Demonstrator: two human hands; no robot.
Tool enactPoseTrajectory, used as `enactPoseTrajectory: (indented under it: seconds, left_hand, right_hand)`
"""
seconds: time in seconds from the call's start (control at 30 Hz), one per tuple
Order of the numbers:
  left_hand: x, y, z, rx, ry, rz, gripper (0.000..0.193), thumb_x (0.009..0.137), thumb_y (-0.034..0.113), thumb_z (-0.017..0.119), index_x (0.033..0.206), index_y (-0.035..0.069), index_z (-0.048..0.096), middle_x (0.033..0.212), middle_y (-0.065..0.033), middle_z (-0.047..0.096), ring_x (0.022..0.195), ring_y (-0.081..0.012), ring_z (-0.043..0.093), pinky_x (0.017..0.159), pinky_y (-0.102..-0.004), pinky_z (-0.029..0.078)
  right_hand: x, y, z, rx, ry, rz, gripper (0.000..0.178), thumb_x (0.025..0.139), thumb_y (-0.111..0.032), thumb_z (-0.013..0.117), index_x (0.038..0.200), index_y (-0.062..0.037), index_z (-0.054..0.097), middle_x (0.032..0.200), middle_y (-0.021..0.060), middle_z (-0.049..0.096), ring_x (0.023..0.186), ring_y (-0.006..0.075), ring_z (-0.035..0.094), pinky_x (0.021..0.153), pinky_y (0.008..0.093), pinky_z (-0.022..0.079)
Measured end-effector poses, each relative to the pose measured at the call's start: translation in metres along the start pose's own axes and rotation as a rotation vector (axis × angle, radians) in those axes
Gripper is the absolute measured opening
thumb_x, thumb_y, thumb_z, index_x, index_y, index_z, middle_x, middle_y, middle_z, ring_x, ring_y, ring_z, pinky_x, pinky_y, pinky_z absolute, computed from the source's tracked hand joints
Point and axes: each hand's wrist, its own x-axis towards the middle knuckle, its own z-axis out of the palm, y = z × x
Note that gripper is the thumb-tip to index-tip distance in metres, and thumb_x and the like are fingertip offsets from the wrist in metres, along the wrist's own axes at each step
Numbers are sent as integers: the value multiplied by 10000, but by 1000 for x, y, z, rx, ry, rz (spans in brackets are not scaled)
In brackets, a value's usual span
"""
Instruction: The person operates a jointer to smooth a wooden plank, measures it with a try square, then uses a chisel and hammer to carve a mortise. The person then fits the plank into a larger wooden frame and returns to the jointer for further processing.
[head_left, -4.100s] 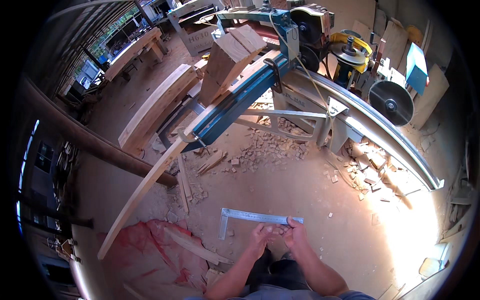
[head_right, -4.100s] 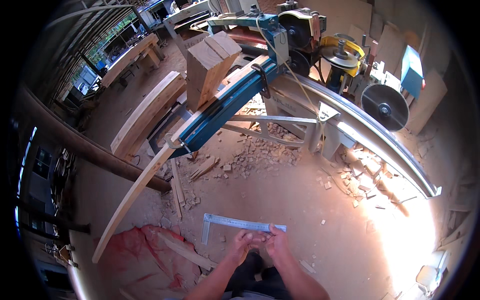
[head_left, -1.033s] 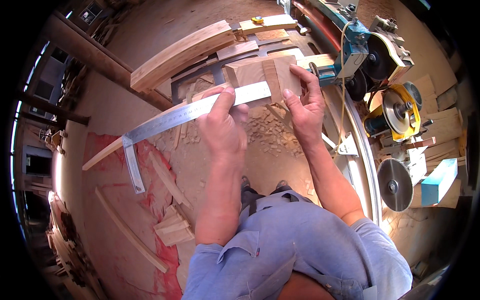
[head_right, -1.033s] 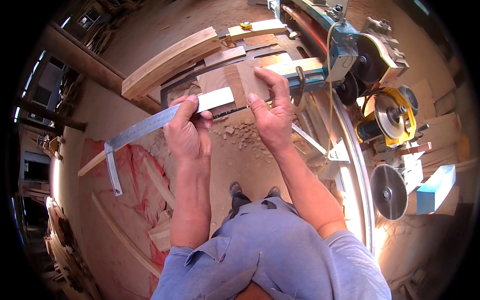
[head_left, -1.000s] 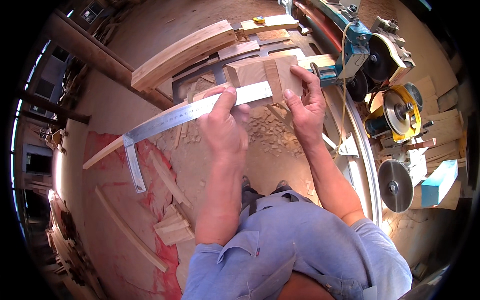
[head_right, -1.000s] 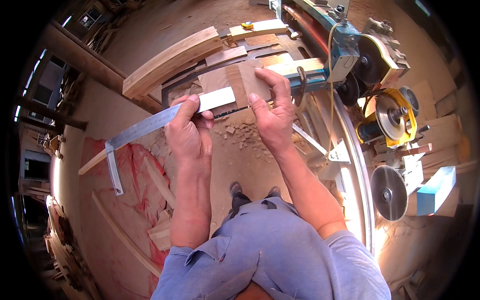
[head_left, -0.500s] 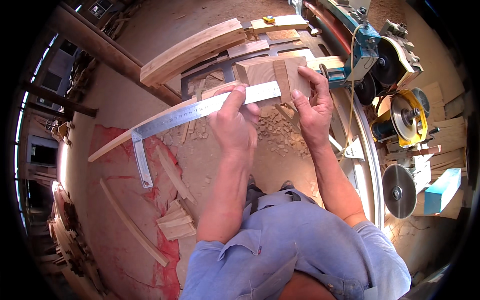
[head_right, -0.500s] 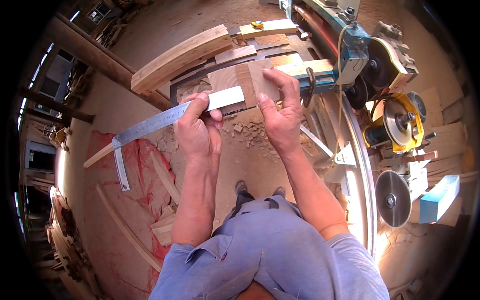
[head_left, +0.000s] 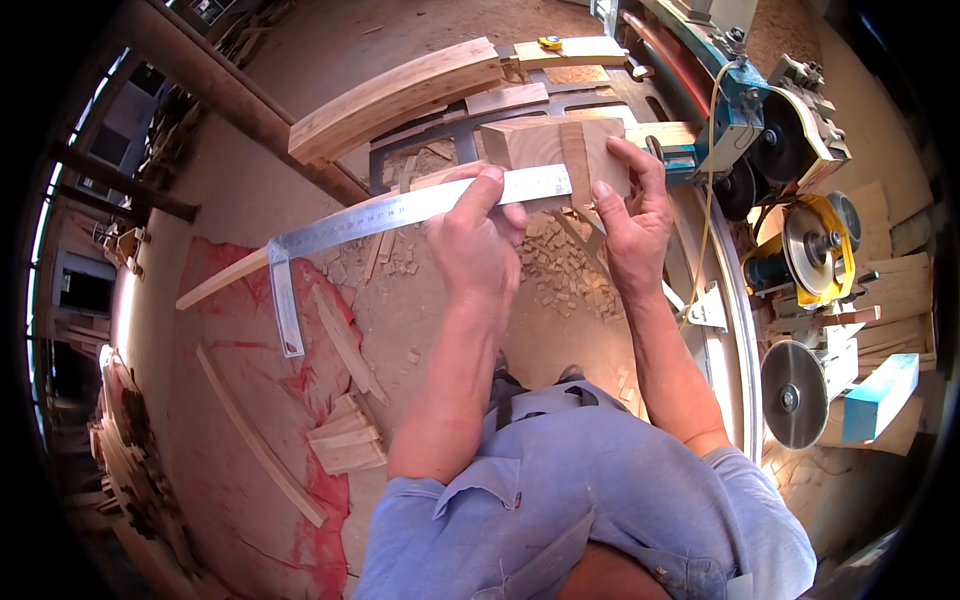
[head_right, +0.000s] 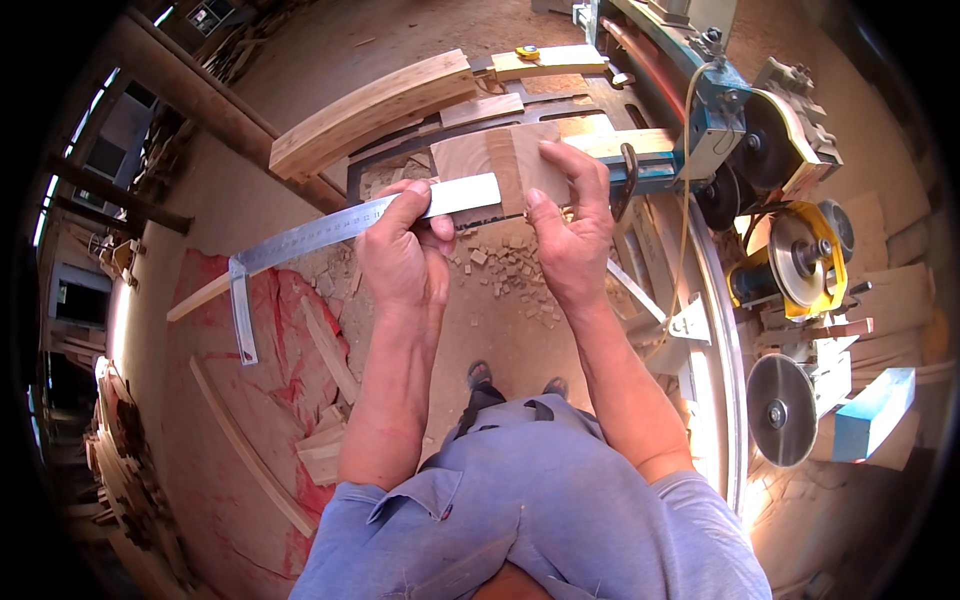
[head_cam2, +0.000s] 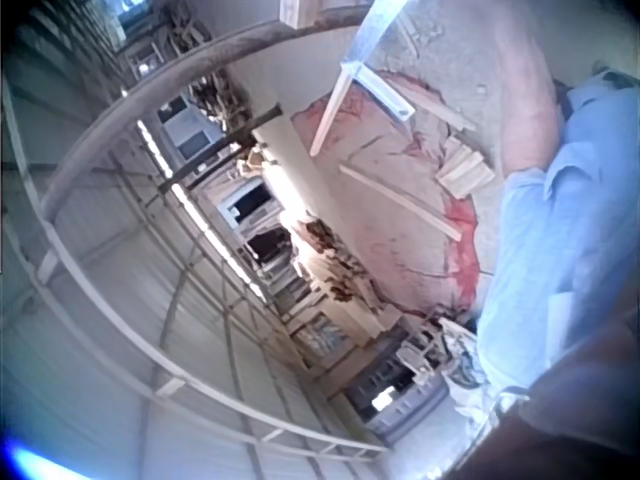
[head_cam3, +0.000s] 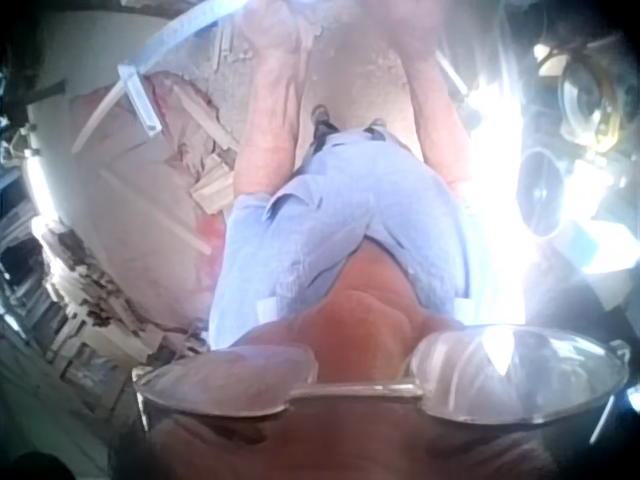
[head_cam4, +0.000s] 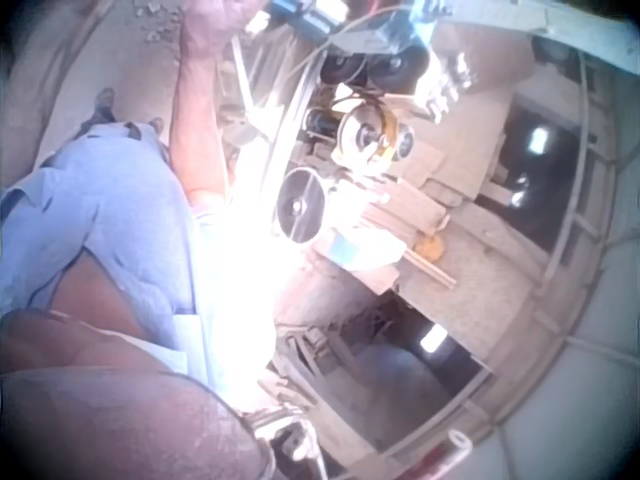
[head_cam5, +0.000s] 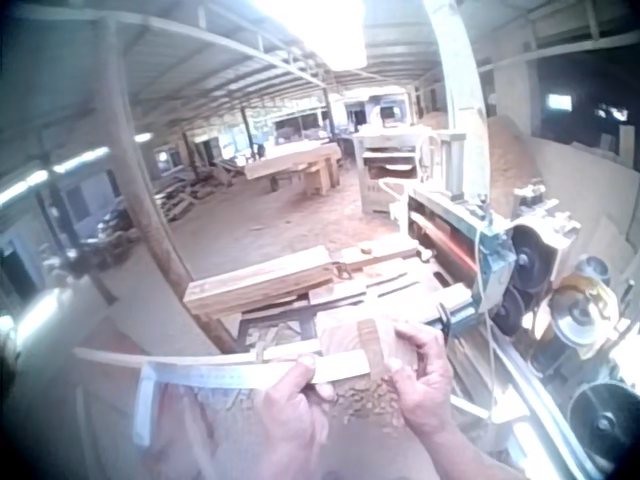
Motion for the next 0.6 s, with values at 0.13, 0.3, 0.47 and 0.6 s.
enactPoseTrajectory:
  seconds: [0.13,0.3,0.47,0.6]
  left_hand:
    - [-1,0,-2,-5,-4,-26,169,894,-1,629,1052,-41,582,878,-182,685,526,-193,602,397,-292,406]
    - [-4,-3,-3,-4,13,-38,137,894,9,636,1020,-29,599,817,-151,674,518,-179,596,396,-282,396]
    - [-16,-5,-17,-37,36,-95,110,893,23,651,983,-27,610,795,-140,670,515,-171,589,405,-277,403]
    - [0,0,-11,-78,-44,-32,94,910,6,633,997,-20,610,823,-144,676,548,-183,607,438,-271,430]
  right_hand:
    - [-2,-1,0,-1,8,-10,450,865,27,625,1302,-70,594,1278,103,533,1196,216,538,1069,343,407]
    - [-5,2,1,39,19,1,449,866,23,627,1305,-69,595,1278,95,538,1193,209,538,1070,340,406]
    - [-4,6,-4,70,15,42,503,865,14,649,1353,-78,572,1297,86,552,1187,198,548,1062,342,421]
    - [3,2,-7,174,7,115,610,870,8,669,1446,-78,485,1322,118,558,1194,222,563,1074,371,431]
